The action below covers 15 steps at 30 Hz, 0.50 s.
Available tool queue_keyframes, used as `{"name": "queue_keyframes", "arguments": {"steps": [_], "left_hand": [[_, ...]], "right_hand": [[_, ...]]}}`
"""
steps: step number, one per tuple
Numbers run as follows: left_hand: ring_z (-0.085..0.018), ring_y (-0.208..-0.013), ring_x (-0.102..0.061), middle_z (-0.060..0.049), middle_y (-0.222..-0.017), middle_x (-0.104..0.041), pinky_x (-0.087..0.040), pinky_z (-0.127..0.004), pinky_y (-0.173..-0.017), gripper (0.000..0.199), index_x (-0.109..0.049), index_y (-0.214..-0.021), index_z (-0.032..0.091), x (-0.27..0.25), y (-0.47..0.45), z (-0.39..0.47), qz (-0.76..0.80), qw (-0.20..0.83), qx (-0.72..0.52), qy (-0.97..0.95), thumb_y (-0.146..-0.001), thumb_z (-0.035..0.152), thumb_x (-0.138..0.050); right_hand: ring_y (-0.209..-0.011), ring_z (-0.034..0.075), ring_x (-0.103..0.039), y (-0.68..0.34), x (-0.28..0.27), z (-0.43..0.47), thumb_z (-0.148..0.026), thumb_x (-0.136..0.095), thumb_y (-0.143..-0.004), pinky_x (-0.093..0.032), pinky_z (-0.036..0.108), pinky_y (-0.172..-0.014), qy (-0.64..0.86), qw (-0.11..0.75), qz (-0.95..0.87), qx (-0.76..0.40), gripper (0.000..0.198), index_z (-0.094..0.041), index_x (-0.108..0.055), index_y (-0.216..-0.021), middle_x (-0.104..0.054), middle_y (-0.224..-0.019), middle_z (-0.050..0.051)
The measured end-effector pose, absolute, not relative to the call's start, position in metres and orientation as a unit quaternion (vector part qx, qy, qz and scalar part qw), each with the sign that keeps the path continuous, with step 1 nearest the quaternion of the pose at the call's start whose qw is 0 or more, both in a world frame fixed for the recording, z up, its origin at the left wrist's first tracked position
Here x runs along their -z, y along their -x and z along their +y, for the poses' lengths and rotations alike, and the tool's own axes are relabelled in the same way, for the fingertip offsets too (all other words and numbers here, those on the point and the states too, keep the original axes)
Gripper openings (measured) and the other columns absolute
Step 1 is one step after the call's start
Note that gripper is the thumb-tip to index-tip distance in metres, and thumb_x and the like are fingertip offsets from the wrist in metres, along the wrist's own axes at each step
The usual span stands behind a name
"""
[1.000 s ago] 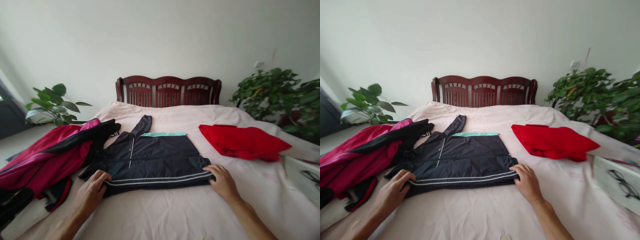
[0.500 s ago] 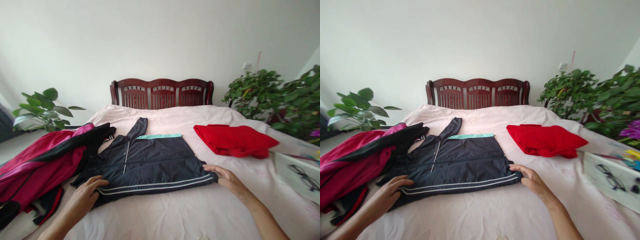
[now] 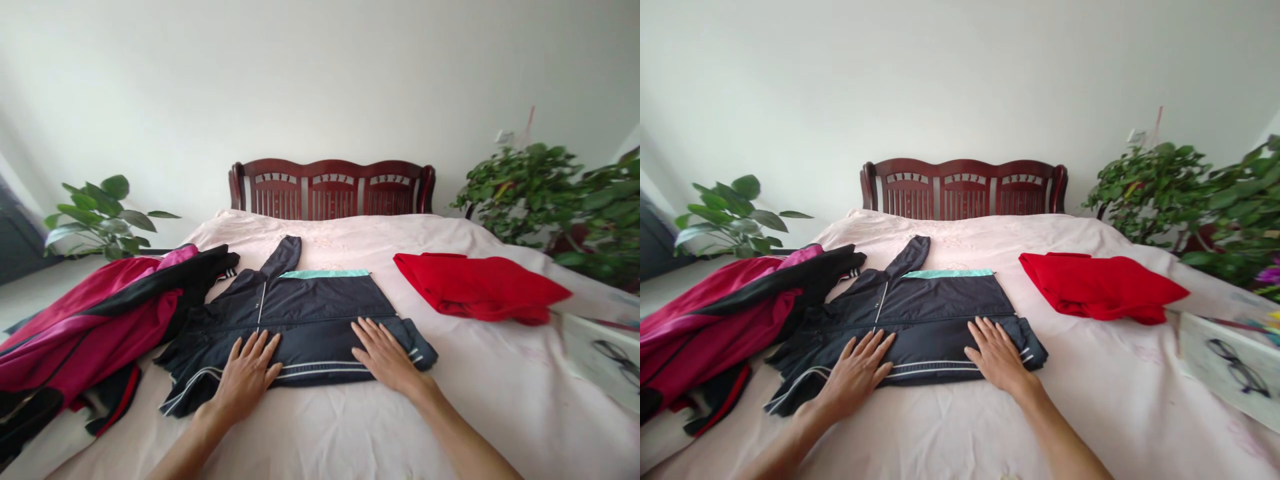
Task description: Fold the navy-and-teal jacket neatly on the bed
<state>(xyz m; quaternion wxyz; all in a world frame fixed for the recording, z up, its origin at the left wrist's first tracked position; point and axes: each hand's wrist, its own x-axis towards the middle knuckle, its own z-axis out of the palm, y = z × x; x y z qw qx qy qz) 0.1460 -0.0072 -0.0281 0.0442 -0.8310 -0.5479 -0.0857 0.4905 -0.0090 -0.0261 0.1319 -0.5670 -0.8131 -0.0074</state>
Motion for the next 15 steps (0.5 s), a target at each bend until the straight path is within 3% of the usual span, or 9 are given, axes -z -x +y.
{"name": "queue_keyframes", "arguments": {"steps": [11,15], "left_hand": [[-0.030,-0.146,-0.032,-0.010,-0.158,-0.036,-0.028,-0.051,-0.116,0.056,-0.037,-0.151,0.031,0.024,-0.084,-0.008,-0.580,0.032,0.054,0.812,-0.098,0.050,-0.038],[-0.033,-0.145,-0.033,-0.011,-0.156,-0.040,-0.023,-0.057,-0.116,0.056,-0.042,-0.149,0.031,0.027,-0.075,-0.006,-0.615,0.072,0.042,0.784,-0.096,0.052,-0.043]], "right_hand": [[-0.142,0.032,-0.038,-0.539,0.044,0.006,-0.055,-0.035,-0.093,-0.021,0.058,-0.116,0.644,0.124,-0.749,0.097,0.062,-0.021,-0.051,-0.143,-0.048,-0.149,0.014],[-0.142,0.032,-0.037,-0.545,0.046,0.005,-0.057,-0.034,-0.092,-0.026,0.059,-0.113,0.660,0.113,-0.737,0.093,0.064,-0.022,-0.050,-0.144,-0.048,-0.150,0.013]]}}
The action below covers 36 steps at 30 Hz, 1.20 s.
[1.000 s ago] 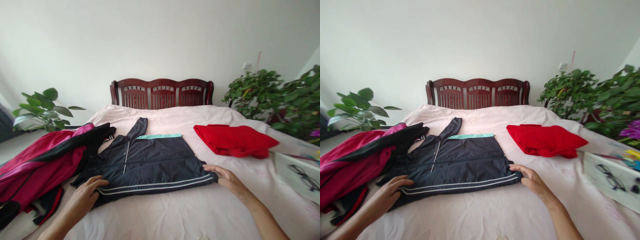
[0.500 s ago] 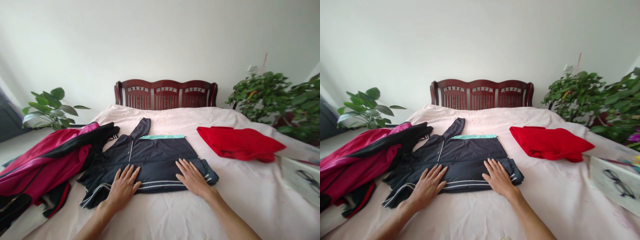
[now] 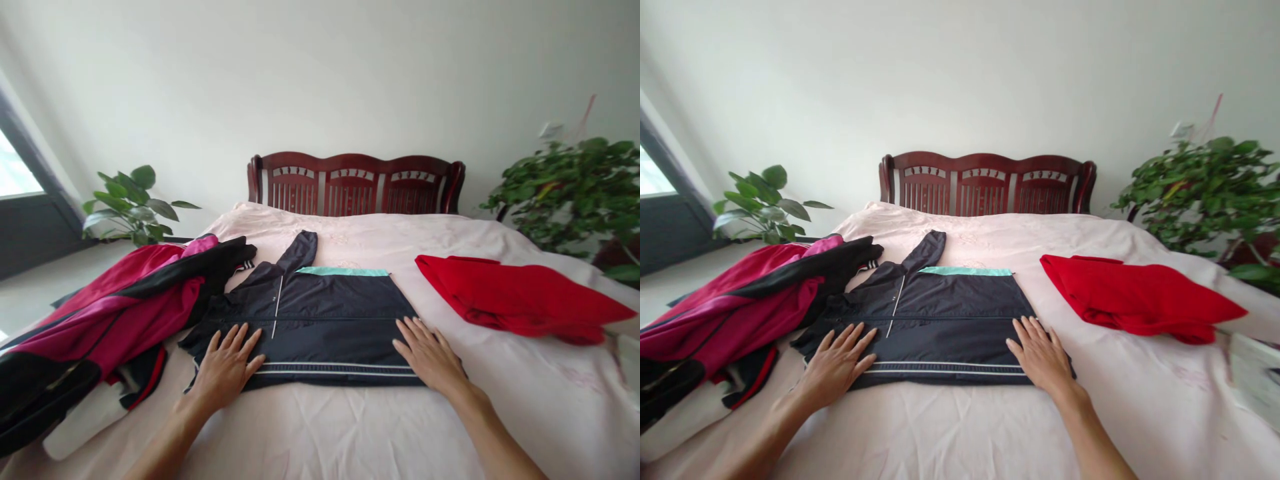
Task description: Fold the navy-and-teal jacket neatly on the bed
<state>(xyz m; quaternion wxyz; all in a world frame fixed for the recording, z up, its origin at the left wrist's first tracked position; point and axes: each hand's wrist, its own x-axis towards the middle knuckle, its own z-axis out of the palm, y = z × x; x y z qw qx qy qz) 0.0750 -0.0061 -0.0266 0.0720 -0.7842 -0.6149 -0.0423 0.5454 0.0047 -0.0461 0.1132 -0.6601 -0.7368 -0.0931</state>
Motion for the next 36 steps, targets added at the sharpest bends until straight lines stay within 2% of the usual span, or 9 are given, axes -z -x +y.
{"name": "queue_keyframes", "arguments": {"steps": [6,8,11,14,18,21,24,31,36], "left_hand": [[-0.036,-0.145,-0.032,-0.012,-0.159,-0.034,-0.031,-0.058,-0.111,0.058,-0.037,-0.151,0.030,0.032,-0.066,-0.003,-0.628,0.091,-0.003,0.773,-0.097,0.049,-0.042],[-0.037,-0.146,-0.029,-0.010,-0.160,-0.032,-0.031,-0.059,-0.109,0.054,-0.040,-0.149,0.033,0.035,-0.063,-0.001,-0.614,0.101,-0.031,0.783,-0.096,0.041,-0.044],[-0.040,-0.147,-0.026,-0.003,-0.161,-0.030,-0.032,-0.062,-0.107,0.048,-0.050,-0.141,0.040,0.037,-0.059,0.000,-0.580,0.105,-0.080,0.804,-0.095,0.027,-0.045],[-0.041,-0.146,-0.026,-0.003,-0.161,-0.030,-0.033,-0.062,-0.106,0.049,-0.053,-0.139,0.040,0.032,-0.060,-0.001,-0.582,0.103,-0.107,0.799,-0.095,0.022,-0.043],[-0.042,-0.147,-0.024,-0.001,-0.162,-0.028,-0.032,-0.063,-0.106,0.052,-0.053,-0.138,0.044,0.024,-0.062,-0.003,-0.569,0.099,-0.134,0.806,-0.094,0.017,-0.041],[-0.043,-0.147,-0.021,0.000,-0.163,-0.025,-0.032,-0.065,-0.106,0.056,-0.052,-0.138,0.046,0.024,-0.060,-0.002,-0.559,0.098,-0.142,0.811,-0.093,0.014,-0.041],[-0.042,-0.148,-0.019,0.001,-0.164,-0.023,-0.031,-0.064,-0.107,0.059,-0.052,-0.137,0.047,0.027,-0.058,0.000,-0.562,0.091,-0.151,0.808,-0.092,0.011,-0.041],[-0.042,-0.148,-0.019,0.002,-0.164,-0.021,-0.031,-0.063,-0.107,0.059,-0.051,-0.138,0.047,0.026,-0.059,0.000,-0.564,0.085,-0.160,0.805,-0.093,0.011,-0.040],[-0.039,-0.148,-0.022,-0.002,-0.163,-0.025,-0.030,-0.059,-0.110,0.052,-0.045,-0.144,0.041,0.018,-0.068,-0.004,-0.594,0.086,-0.132,0.789,-0.096,0.022,-0.042]], "right_hand": [[-0.144,0.031,-0.035,-0.545,0.040,0.006,-0.059,-0.035,-0.091,-0.023,0.057,-0.117,0.676,0.173,-0.717,-0.006,0.062,-0.026,-0.054,-0.140,-0.048,-0.150,0.010],[-0.142,0.028,-0.038,-0.549,0.029,0.008,-0.062,-0.031,-0.092,-0.024,0.054,-0.118,0.668,0.260,-0.688,-0.113,0.062,-0.027,-0.056,-0.137,-0.052,-0.147,0.008],[-0.136,0.024,-0.048,-0.565,0.009,0.009,-0.064,-0.020,-0.094,-0.035,0.046,-0.115,0.622,0.447,-0.575,-0.289,0.069,-0.023,-0.050,-0.141,-0.055,-0.144,0.010],[-0.130,0.024,-0.054,-0.591,0.001,0.005,-0.065,-0.017,-0.094,-0.044,0.043,-0.108,0.619,0.543,-0.463,-0.328,0.073,-0.019,-0.044,-0.145,-0.053,-0.145,0.014],[-0.128,0.024,-0.056,-0.613,0.026,0.002,-0.059,-0.018,-0.095,-0.046,0.044,-0.106,0.698,0.455,-0.521,-0.186,0.068,-0.019,-0.049,-0.141,-0.057,-0.141,0.014],[-0.132,0.027,-0.051,-0.613,0.049,0.003,-0.055,-0.038,-0.089,-0.033,0.048,-0.115,0.712,0.398,-0.566,-0.121,0.053,-0.023,-0.065,-0.121,-0.062,-0.136,0.009],[-0.133,0.030,-0.048,-0.610,0.057,0.005,-0.048,-0.049,-0.082,-0.026,0.049,-0.119,0.719,0.379,-0.573,-0.103,0.044,-0.021,-0.071,-0.109,-0.063,-0.134,0.010],[-0.115,0.021,-0.063,-0.619,0.047,-0.002,-0.048,-0.024,-0.093,-0.048,0.034,-0.101,0.746,0.379,-0.536,-0.109,0.058,-0.020,-0.070,-0.115,-0.071,-0.122,0.007],[-0.106,0.029,-0.064,-0.614,0.036,-0.010,-0.056,-0.042,-0.086,-0.045,0.038,-0.098,0.766,0.350,-0.533,-0.073,0.047,-0.022,-0.074,-0.085,-0.074,-0.103,0.011]]}}
